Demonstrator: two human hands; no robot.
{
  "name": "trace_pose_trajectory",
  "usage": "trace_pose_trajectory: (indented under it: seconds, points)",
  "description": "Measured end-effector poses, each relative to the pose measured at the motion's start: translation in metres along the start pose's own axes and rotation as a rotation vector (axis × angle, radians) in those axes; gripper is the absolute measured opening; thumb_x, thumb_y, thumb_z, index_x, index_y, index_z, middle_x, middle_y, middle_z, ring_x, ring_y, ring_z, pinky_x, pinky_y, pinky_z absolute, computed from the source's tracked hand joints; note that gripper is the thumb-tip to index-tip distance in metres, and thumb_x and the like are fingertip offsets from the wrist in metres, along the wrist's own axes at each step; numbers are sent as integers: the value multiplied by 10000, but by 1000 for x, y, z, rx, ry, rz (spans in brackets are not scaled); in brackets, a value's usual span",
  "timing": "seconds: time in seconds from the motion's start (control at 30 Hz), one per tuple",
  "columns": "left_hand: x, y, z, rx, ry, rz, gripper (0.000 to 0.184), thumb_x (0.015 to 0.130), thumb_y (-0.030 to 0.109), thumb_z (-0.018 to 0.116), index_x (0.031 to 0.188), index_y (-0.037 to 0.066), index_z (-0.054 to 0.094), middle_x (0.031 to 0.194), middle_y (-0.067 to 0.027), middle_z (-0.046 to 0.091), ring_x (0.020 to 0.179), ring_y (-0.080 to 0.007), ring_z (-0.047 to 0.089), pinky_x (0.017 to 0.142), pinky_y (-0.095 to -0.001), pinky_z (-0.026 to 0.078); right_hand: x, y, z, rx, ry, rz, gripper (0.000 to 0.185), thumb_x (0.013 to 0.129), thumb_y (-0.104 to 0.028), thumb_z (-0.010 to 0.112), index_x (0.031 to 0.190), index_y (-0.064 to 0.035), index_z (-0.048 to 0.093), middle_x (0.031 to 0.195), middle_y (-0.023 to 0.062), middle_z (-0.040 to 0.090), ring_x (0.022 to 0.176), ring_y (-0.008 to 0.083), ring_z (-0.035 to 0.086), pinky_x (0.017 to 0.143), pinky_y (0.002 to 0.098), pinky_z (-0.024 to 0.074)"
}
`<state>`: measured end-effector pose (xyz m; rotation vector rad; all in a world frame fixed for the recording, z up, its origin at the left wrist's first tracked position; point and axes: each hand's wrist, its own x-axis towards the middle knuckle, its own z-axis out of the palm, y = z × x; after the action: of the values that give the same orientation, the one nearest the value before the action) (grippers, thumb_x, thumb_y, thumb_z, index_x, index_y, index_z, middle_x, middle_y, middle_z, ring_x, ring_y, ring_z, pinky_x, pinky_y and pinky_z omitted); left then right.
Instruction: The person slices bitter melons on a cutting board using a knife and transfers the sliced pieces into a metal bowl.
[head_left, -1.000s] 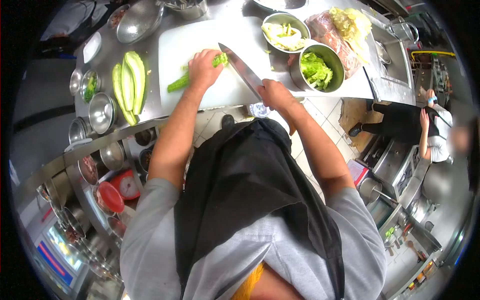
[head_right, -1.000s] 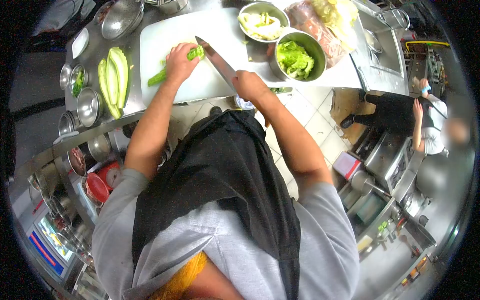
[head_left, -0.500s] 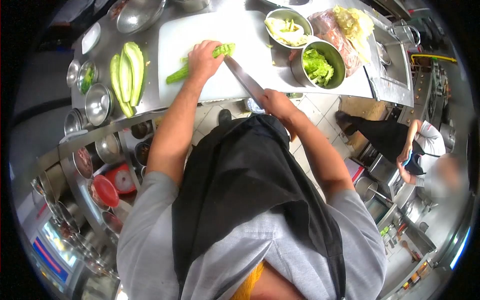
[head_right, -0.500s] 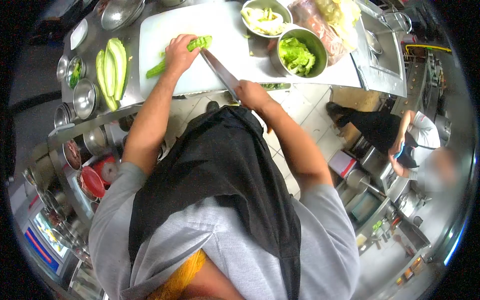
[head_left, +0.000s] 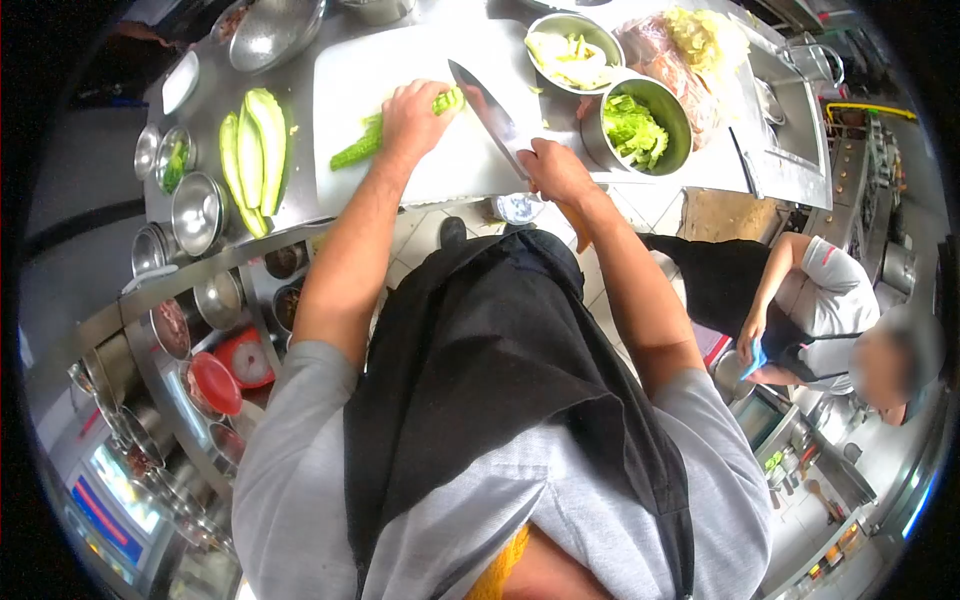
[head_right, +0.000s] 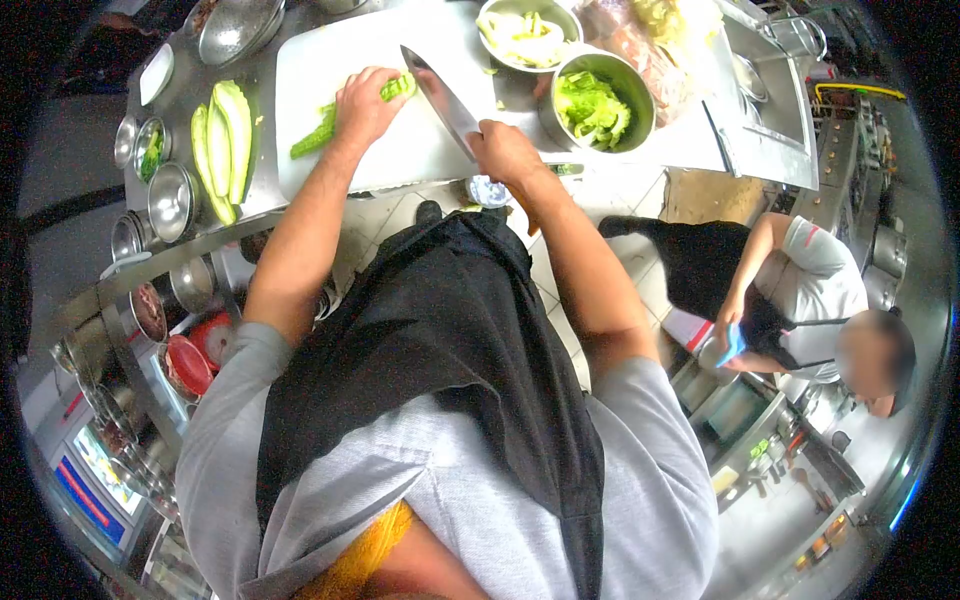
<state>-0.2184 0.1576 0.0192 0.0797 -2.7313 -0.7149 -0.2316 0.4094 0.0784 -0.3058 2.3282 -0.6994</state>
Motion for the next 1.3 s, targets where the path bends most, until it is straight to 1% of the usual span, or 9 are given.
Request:
trace_pose_trajectory:
  seconds: [0.23, 0.43, 0.5, 0.57, 0.7, 0.93, 1.03, 1.1, 1.3]
  points:
    - [1, 0, 2, 23, 4, 18, 321, 797, 278, 784, 1097, 196, 706, 1147, -27, 681, 1090, -296, 610, 932, -473, 478, -7, -5, -3, 75, -94, 61, 368, 988, -274, 501, 1030, 50, 671, 871, 268, 711, 821, 407, 716, 800, 480, 548]
    - [4, -4, -4, 77, -30, -55, 330, 779, 241, 779, 1099, 197, 710, 1185, -23, 671, 1127, -287, 594, 963, -482, 462, -37, 31, 11, -103, -63, -75, 354, 983, -289, 514, 1010, 24, 677, 947, 291, 695, 899, 454, 681, 855, 503, 527]
    - [10, 4, -14, 226, -164, -148, 356, 777, 213, 769, 1127, 194, 712, 1204, -28, 655, 1161, -277, 576, 1007, -482, 428, -50, 44, 3, -106, -64, -80, 339, 981, -289, 526, 989, 14, 678, 971, 293, 691, 936, 463, 666, 880, 514, 514]
    - [15, 2, -11, 206, -130, -25, 368, 782, 200, 759, 1147, 193, 711, 1200, -31, 650, 1169, -274, 570, 1023, -479, 410, -68, 46, -7, 0, 2, -26, 321, 984, -282, 536, 960, 11, 667, 900, 261, 701, 897, 453, 675, 862, 507, 521]
    - [32, 19, 3, 201, -125, 254, 353, 785, 147, 713, 1135, 191, 718, 1133, -49, 658, 1128, -288, 580, 998, -486, 397, -78, 51, -15, 136, 34, 103, 321, 1005, -270, 539, 940, 25, 646, 689, 169, 676, 667, 296, 699, 665, 438, 554]
    - [44, 47, 16, 149, -463, 194, 271, 821, 167, 696, 1089, 170, 740, 1115, -74, 683, 1073, -268, 629, 959, -479, 437, -77, 67, 0, 400, 109, 192, 312, 1021, -260, 531, 960, 35, 612, 681, 156, 671, 582, 238, 670, 595, 410, 549]
    - [69, 49, 32, 166, -442, 112, 286, 871, 222, 687, 1147, 166, 733, 1074, -65, 710, 1005, -265, 674, 932, -432, 495, -74, 78, 10, 394, 107, 176, 322, 1017, -261, 535, 945, 45, 603, 688, 164, 671, 615, 260, 677, 607, 417, 549]
    - [86, 57, 44, -163, -197, 113, 310, 878, 255, 717, 1168, 146, 727, 1057, -98, 725, 950, -289, 692, 854, -409, 547, -71, 79, 16, 290, 158, 131, 334, 1017, -271, 534, 942, 48, 600, 704, 180, 678, 661, 299, 692, 655, 431, 550]
    - [62, 67, 12, -435, 58, -89, 365, 850, 248, 786, 1175, 97, 717, 1094, -133, 712, 969, -290, 681, 883, -394, 542, -40, 64, 16, 145, 129, 3, 367, 992, -319, 561, 947, 39, 631, 824, 261, 697, 792, 416, 700, 770, 482, 529]
